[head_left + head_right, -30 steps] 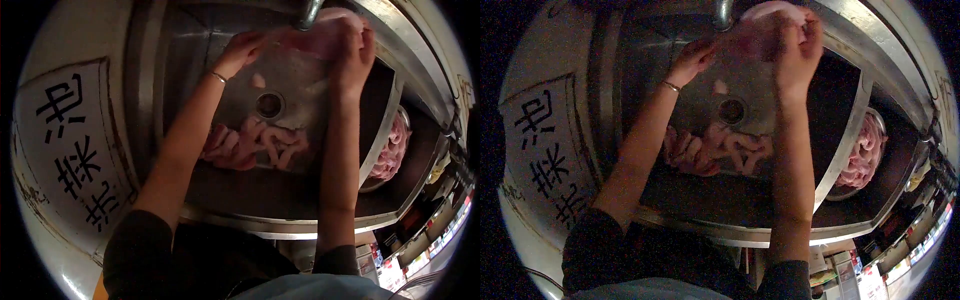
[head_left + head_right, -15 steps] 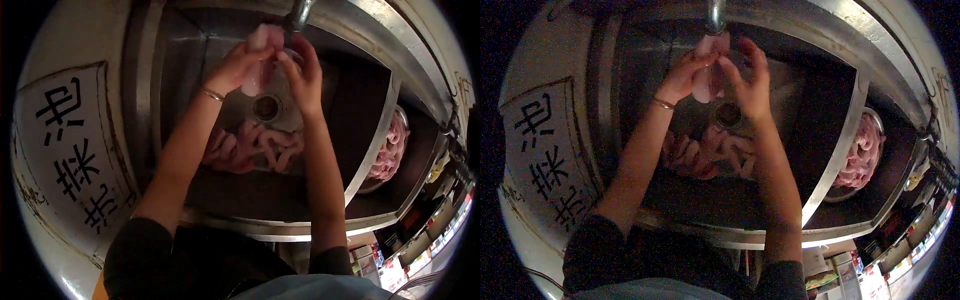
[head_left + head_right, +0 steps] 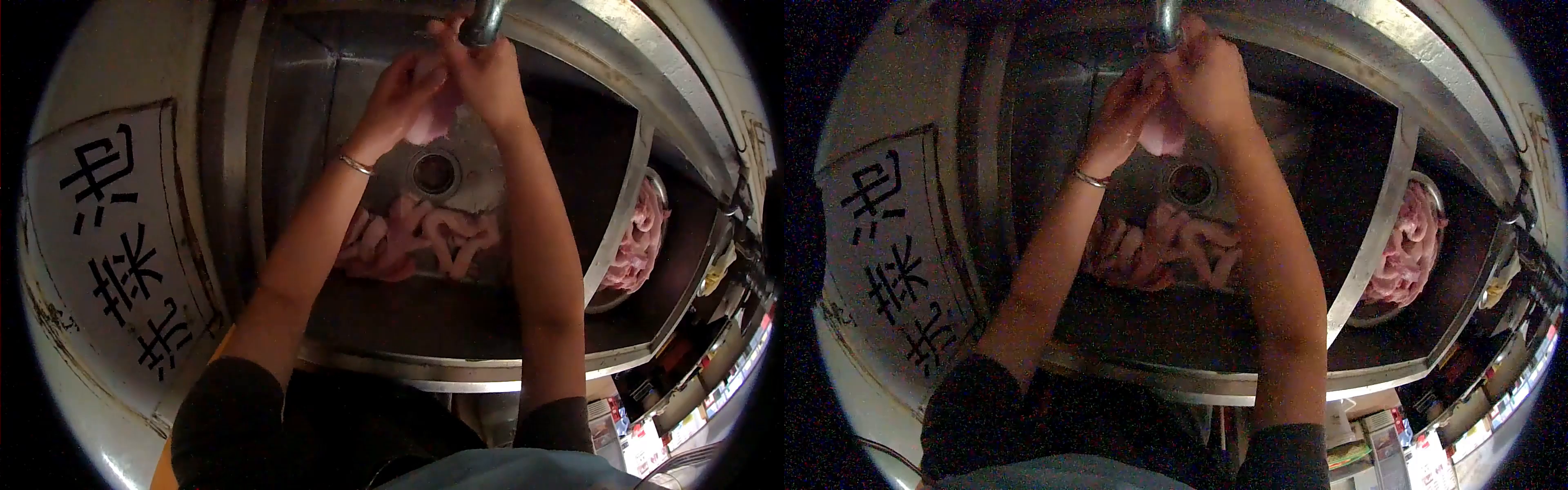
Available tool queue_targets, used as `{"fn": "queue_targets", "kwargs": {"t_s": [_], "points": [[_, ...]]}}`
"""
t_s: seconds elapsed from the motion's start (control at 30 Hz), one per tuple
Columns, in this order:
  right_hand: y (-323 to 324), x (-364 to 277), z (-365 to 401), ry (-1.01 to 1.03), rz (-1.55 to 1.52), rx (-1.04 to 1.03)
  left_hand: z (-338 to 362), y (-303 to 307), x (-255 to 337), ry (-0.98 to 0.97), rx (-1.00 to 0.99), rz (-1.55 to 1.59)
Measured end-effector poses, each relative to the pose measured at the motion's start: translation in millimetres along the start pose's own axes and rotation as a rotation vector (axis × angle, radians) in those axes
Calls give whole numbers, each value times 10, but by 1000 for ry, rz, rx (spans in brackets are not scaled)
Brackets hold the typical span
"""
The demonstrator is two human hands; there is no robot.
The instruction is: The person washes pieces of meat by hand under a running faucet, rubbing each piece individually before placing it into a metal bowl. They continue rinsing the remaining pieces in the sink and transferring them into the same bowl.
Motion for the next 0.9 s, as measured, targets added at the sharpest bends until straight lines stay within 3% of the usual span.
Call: {"fn": "queue_targets", "kwargs": {"t_s": [0.03,0.07,0.1,0.13,0.17,0.23,0.27,0.33,0.4,0.43,0.47,0.67,0.7,0.73,0.77,0.8,0.83,0.87,0.9], "points": [[39,-48,-18,42,191,9,-5,-9,1,4,-1,0],[67,-219,-30,39,192,7,-7,-26,79,-114,0,-182],[86,-319,-26,-98,242,-23,-8,-54,154,-232,1,-365],[96,-335,2,-236,291,-52,-19,-89,184,-229,0,-368],[84,-296,21,-239,288,-53,-37,-114,236,-272,54,-424],[150,-290,-5,-88,-143,153,-95,-155,235,-316,107,-484],[138,-219,-44,-90,-146,153,-156,-172,179,-307,85,-451],[348,-216,-134,125,-583,437,-296,-147,86,-300,64,-417],[522,-270,-107,48,-561,488,-379,-197,5,-476,-36,-710],[601,-252,-85,-31,-538,540,-397,-202,-27,-474,-41,-708],[643,-307,-64,106,-557,570,-404,-213,-55,-480,-59,-664],[971,-97,157,159,-329,915,-545,216,-530,-378,-60,-698],[1030,-130,171,140,-437,889,-584,196,-730,-344,-74,-697],[1095,-178,186,121,-551,855,-522,232,-886,-194,-76,-403],[1196,-204,210,100,-679,809,-435,376,-1055,-131,-63,-571],[1399,-218,359,17,-609,960,-301,502,-1186,-79,-43,-751],[1563,-229,520,-67,-550,1105,-27,418,-1146,-271,-167,-932],[1941,-139,741,153,-131,1214,217,362,-1108,-473,-282,-1113],[2263,-252,874,343,307,1246,310,340,-1147,-470,-288,-1099]]}}
Point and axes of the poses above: each hand's wrist, its own z-axis away from the middle knuckle, its own y-axis out of the back of the hand, x = y × z, the point moved 6 cm from there along -z, towards the middle knuckle, and after that the axes turned 14 degrees about x, right-handed, at the moved point
